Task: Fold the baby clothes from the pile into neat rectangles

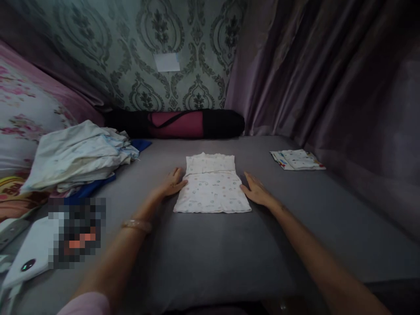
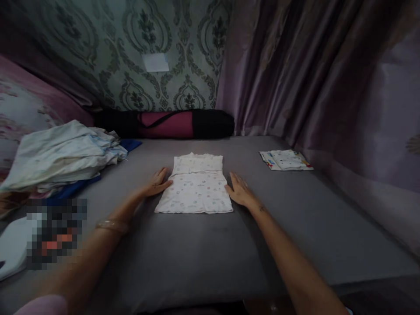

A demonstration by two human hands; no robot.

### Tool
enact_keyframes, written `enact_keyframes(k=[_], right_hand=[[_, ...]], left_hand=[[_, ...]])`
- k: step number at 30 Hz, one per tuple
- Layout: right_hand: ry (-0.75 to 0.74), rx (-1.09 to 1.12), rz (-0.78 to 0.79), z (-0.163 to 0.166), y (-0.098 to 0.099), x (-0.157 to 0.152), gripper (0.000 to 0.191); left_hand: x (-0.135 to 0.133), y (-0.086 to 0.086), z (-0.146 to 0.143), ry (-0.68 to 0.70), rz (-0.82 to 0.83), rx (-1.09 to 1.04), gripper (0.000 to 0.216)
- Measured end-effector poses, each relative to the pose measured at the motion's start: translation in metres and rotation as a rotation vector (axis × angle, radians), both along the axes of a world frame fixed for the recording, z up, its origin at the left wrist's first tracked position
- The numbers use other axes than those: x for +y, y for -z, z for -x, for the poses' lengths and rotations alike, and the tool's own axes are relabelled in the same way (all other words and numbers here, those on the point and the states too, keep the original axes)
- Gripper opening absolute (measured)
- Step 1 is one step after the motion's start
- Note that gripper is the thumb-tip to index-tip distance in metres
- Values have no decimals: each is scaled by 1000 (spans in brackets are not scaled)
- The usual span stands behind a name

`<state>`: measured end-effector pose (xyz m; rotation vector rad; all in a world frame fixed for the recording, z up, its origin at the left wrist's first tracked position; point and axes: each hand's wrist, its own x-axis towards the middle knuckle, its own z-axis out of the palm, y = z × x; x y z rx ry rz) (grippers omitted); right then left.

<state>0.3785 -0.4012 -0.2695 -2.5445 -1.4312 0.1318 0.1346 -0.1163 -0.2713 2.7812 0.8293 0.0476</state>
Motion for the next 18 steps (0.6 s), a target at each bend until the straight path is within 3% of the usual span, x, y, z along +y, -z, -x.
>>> enact_keyframes(k=[4, 7, 9, 13, 18], right_hand=[[-67, -73, -76, 43, -11, 31, 60], [-189, -35, -46, 83, -10, 62, 57], [-193, -16, -28, 101, -6, 68, 56], [-219, -30, -24, 106, -2, 46, 56], [-387, -33, 20, 95, -11, 4, 52]], left_hand=[[-53, -16, -17, 79, -103, -28, 58], [-102, -10, -39, 219, -179, -62, 53], [-120, 0, -41, 210, -203, -39, 52], [-113, 13, -13, 229, -248, -83, 56], [-91, 7, 29, 404, -150, -47, 60]])
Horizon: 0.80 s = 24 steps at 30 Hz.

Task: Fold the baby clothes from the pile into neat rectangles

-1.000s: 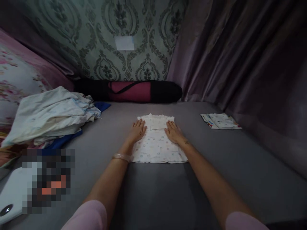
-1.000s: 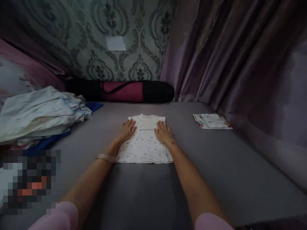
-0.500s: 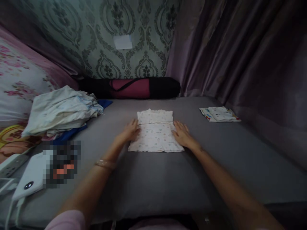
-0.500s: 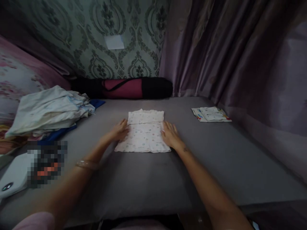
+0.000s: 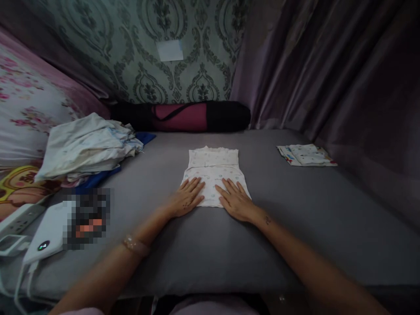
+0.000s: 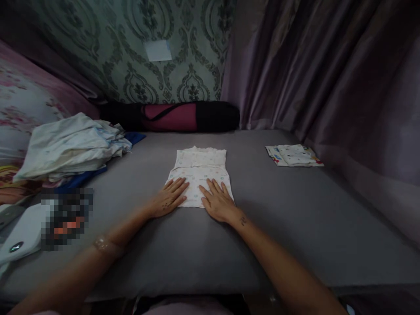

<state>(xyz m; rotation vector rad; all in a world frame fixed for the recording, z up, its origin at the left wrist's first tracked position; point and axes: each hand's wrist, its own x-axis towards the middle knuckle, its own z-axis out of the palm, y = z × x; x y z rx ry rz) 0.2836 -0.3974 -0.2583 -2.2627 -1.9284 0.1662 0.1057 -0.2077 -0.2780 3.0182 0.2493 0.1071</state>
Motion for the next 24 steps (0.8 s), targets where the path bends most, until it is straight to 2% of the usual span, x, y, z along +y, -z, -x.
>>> enact_keyframes(k=[6, 13, 19, 24], right_hand=[[-133, 15, 23, -12, -9, -37, 48], [-110, 87, 32, -30, -7, -82, 47], [-51, 149, -184, -55, 11, -106, 41], [-127, 151, -278, -69, 18, -103, 38]], left_hand=[[4, -14, 31, 34, 88, 88, 52], [13, -21, 70, 66, 135, 92, 48], [23, -16, 87, 60, 178, 14, 47], [35, -9, 85, 79, 247, -2, 54]])
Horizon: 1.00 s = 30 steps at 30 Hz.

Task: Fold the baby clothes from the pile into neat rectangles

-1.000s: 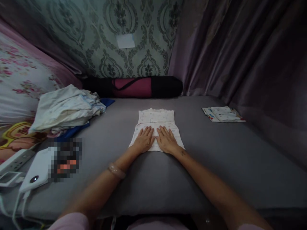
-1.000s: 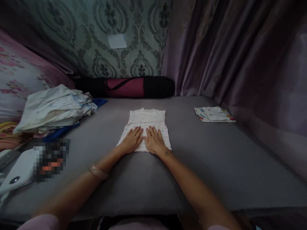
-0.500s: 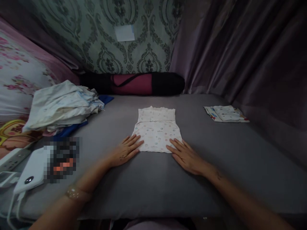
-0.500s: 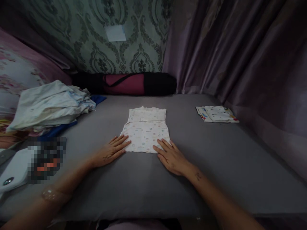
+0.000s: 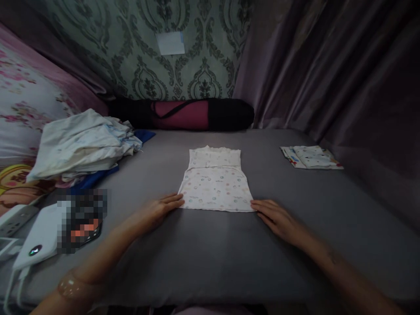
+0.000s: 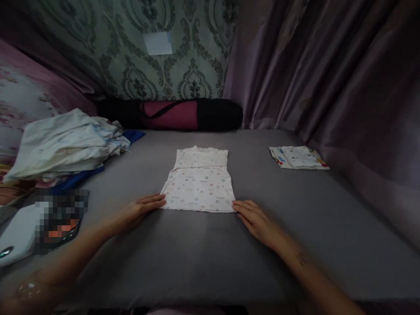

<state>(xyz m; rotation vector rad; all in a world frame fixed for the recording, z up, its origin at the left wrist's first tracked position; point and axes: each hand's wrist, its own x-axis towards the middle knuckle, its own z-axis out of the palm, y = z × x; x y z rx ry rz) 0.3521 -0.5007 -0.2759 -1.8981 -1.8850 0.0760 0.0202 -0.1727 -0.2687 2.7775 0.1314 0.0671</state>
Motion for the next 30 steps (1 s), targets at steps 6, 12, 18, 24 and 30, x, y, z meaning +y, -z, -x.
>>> enact_keyframes(k=[6, 12, 18, 24, 30], right_hand=[[2, -105, -48, 1, 6, 3, 43], [23, -108, -43, 7, -1, 6, 51], [92, 66, -9, 12, -15, 22, 40], [142, 201, -64, 14, -19, 31, 31], [174, 164, -73, 20, -23, 27, 30]], left_hand=[[2, -15, -7, 33, -3, -7, 44], [-2, -15, -10, 27, 17, -130, 36], [-7, -15, -18, -43, 116, -238, 32], [-8, -15, -24, -264, 301, -182, 31], [-8, -8, -25, -250, 266, -245, 26]])
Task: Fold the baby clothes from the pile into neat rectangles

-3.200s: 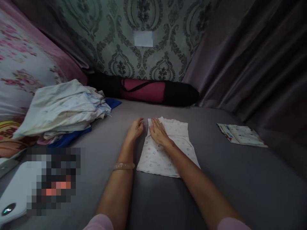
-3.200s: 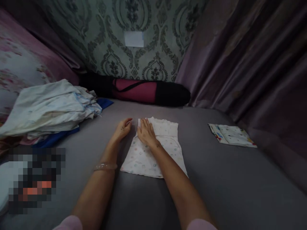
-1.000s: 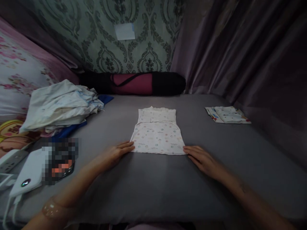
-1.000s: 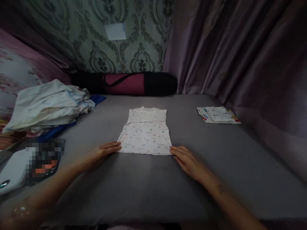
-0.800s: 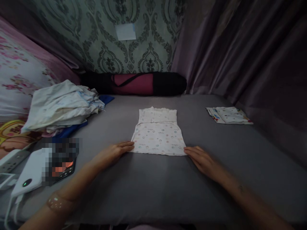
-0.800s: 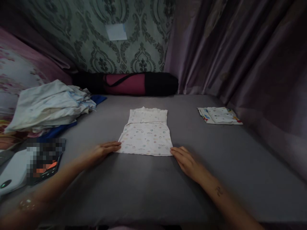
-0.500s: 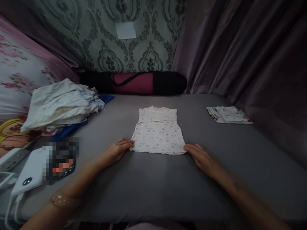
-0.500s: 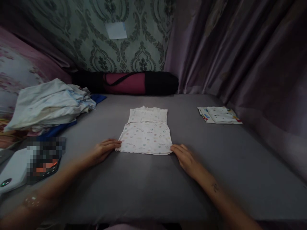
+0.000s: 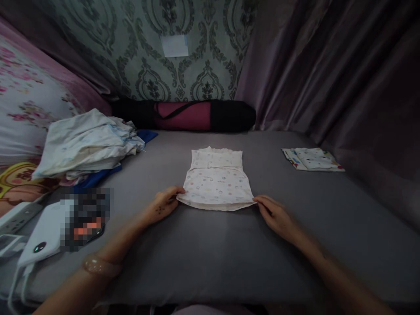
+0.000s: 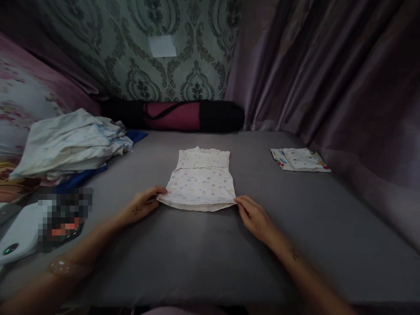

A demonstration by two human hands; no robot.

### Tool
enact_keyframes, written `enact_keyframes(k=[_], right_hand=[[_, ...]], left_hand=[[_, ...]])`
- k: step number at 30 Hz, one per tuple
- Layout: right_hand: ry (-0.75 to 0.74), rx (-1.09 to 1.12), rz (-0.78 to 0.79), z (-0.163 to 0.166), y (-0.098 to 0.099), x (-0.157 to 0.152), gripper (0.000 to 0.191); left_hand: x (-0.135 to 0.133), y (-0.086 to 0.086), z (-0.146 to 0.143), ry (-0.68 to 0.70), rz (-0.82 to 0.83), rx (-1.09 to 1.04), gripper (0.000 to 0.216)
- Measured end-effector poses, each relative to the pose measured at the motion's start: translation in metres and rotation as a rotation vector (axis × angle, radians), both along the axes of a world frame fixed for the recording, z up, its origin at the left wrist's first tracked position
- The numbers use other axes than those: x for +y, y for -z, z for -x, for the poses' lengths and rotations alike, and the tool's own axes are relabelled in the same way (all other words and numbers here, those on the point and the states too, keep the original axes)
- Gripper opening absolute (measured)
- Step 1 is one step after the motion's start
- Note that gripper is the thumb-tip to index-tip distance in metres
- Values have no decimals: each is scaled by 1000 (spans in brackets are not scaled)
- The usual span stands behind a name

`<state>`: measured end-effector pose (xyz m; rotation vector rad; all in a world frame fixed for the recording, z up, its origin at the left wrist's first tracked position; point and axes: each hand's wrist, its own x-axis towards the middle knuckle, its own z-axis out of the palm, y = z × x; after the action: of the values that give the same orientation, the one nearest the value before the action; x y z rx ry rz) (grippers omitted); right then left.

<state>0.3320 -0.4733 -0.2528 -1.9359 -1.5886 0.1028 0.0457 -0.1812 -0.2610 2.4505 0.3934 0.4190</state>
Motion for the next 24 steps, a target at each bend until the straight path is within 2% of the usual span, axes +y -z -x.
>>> enact_keyframes(k=[7, 12, 17, 24], right_hand=[[24, -76, 19, 1, 6, 1, 23], [-20, -178, 56, 1, 7, -1, 25], [19, -385, 88, -2, 5, -6, 29], [47, -420, 144, -4, 5, -11, 37]], left_hand=[[-3, 0, -6, 50, -136, -62, 13], [-2, -3, -2, 42, -325, -50, 20], [-4, -5, 4, 87, -473, 24, 30], [3, -1, 9, 108, -518, 89, 34]])
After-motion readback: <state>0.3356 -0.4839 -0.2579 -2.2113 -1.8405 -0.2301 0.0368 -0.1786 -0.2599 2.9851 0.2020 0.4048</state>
